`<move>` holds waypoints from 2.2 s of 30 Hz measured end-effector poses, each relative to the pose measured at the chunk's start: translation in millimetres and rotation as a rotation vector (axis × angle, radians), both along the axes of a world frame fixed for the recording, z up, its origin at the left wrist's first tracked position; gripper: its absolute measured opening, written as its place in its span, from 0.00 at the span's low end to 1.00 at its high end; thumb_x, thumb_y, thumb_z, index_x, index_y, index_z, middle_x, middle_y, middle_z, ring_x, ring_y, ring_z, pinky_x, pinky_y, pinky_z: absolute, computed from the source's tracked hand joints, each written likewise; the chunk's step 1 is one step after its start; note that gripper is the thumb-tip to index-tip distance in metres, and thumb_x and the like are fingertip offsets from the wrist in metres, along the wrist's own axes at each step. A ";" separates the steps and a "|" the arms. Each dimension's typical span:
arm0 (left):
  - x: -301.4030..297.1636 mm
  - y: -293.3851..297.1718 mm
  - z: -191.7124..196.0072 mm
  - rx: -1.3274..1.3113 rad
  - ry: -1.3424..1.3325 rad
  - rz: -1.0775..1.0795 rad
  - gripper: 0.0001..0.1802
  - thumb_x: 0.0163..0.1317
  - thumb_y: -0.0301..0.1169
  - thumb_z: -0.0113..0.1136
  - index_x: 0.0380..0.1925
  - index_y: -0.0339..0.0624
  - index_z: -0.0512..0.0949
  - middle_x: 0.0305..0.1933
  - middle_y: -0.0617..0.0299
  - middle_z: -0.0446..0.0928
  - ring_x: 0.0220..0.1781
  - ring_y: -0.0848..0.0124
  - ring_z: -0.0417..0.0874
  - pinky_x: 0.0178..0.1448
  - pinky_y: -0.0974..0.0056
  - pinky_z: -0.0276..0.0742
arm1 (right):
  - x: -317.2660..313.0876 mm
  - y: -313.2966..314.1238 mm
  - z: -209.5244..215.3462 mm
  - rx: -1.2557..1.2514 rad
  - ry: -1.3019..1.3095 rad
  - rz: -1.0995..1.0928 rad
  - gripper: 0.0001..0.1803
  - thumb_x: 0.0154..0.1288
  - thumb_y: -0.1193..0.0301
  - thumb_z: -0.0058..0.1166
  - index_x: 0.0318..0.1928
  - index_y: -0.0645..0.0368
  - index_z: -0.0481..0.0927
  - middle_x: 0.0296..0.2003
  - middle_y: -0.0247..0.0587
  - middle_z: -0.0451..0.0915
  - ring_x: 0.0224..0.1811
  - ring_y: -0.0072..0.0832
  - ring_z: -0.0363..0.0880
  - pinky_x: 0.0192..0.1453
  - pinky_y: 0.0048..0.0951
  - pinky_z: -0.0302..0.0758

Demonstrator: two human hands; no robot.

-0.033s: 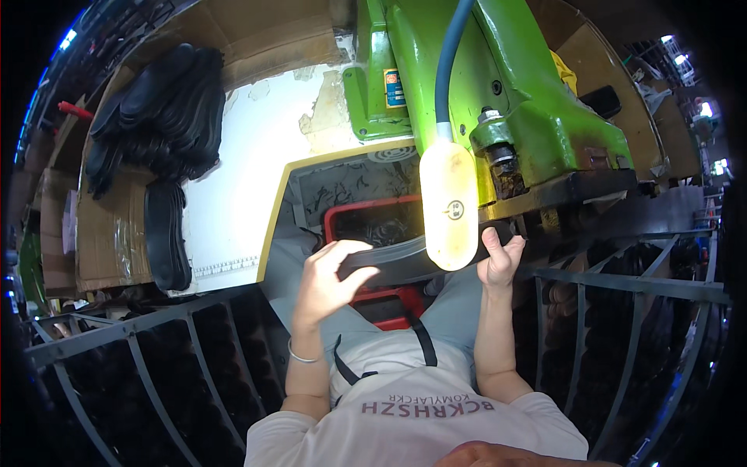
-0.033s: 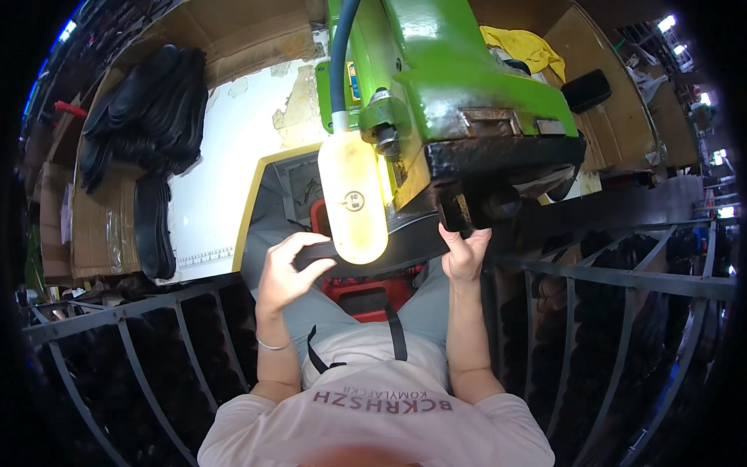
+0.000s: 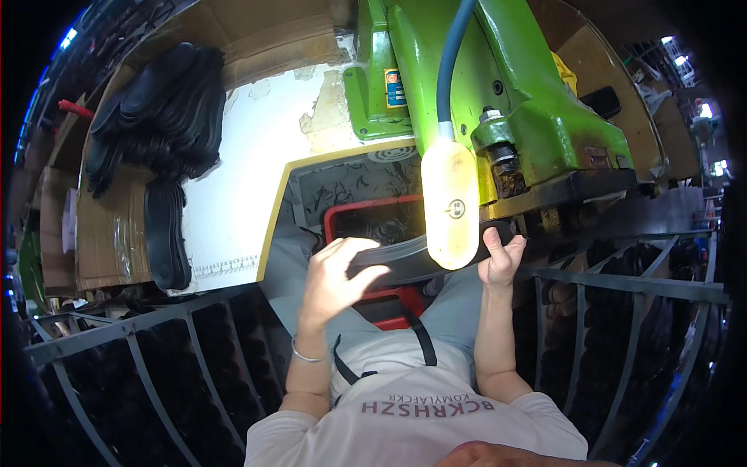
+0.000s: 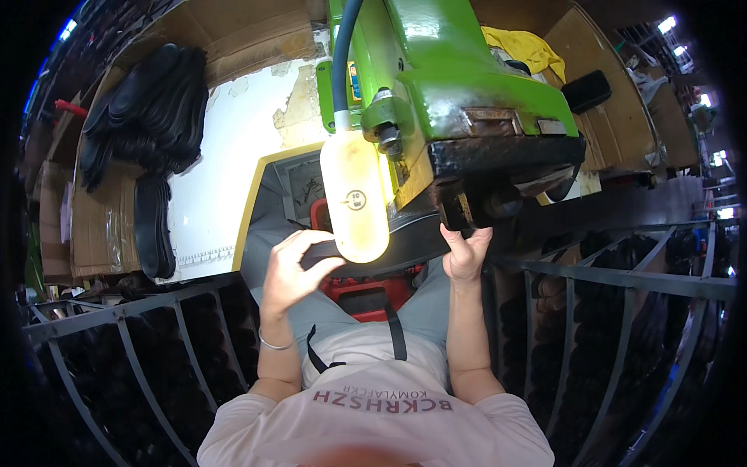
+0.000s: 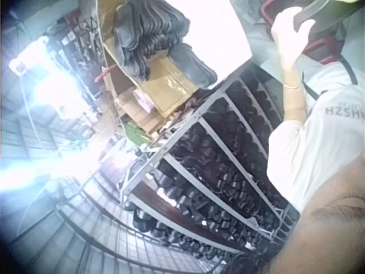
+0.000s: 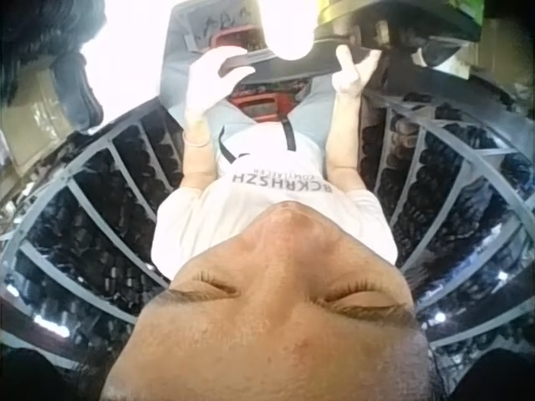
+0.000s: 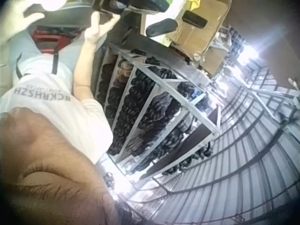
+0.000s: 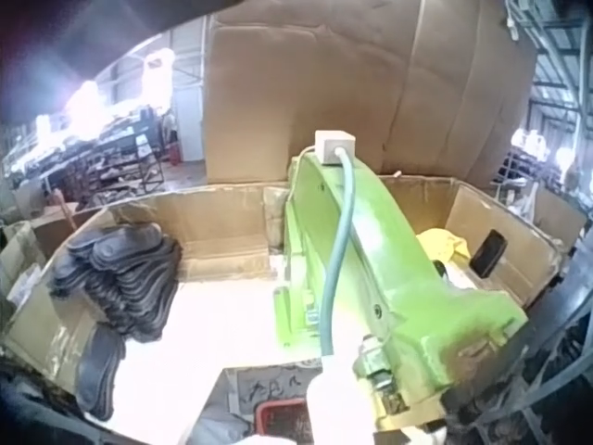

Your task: The recorder is manufacturing shoes, specifically handling soles through a machine and organizing them on racks.

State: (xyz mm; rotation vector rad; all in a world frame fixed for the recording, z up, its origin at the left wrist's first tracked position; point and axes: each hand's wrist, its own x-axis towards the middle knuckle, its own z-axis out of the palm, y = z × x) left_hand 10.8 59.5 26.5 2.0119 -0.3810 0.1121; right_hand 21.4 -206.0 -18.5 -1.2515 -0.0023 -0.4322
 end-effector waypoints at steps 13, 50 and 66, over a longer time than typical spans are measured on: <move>9.0 -5.8 9.6 0.074 -0.096 0.118 0.18 0.39 0.37 0.75 0.16 0.41 0.74 0.16 0.58 0.76 0.17 0.64 0.78 0.24 0.65 0.73 | -7.7 38.7 29.7 0.194 0.206 0.104 0.25 0.54 0.81 0.53 0.55 0.65 0.68 0.48 0.40 0.74 0.48 0.26 0.74 0.56 0.28 0.70; 30.9 -70.7 -1.7 -0.201 -0.017 -0.138 0.07 0.49 0.25 0.66 0.23 0.37 0.76 0.18 0.56 0.75 0.15 0.65 0.72 0.24 0.65 0.70 | -101.8 95.4 -38.5 0.042 0.458 0.715 0.15 0.60 0.76 0.57 0.47 0.65 0.72 0.42 0.42 0.77 0.39 0.26 0.77 0.46 0.25 0.75; -4.9 -80.1 -13.8 -0.058 0.036 -0.042 0.09 0.58 0.31 0.62 0.33 0.38 0.77 0.21 0.62 0.73 0.19 0.74 0.69 0.25 0.69 0.65 | -123.8 9.4 -32.2 0.050 0.484 0.597 0.35 0.55 0.76 0.61 0.61 0.66 0.59 0.56 0.41 0.68 0.55 0.26 0.69 0.60 0.30 0.66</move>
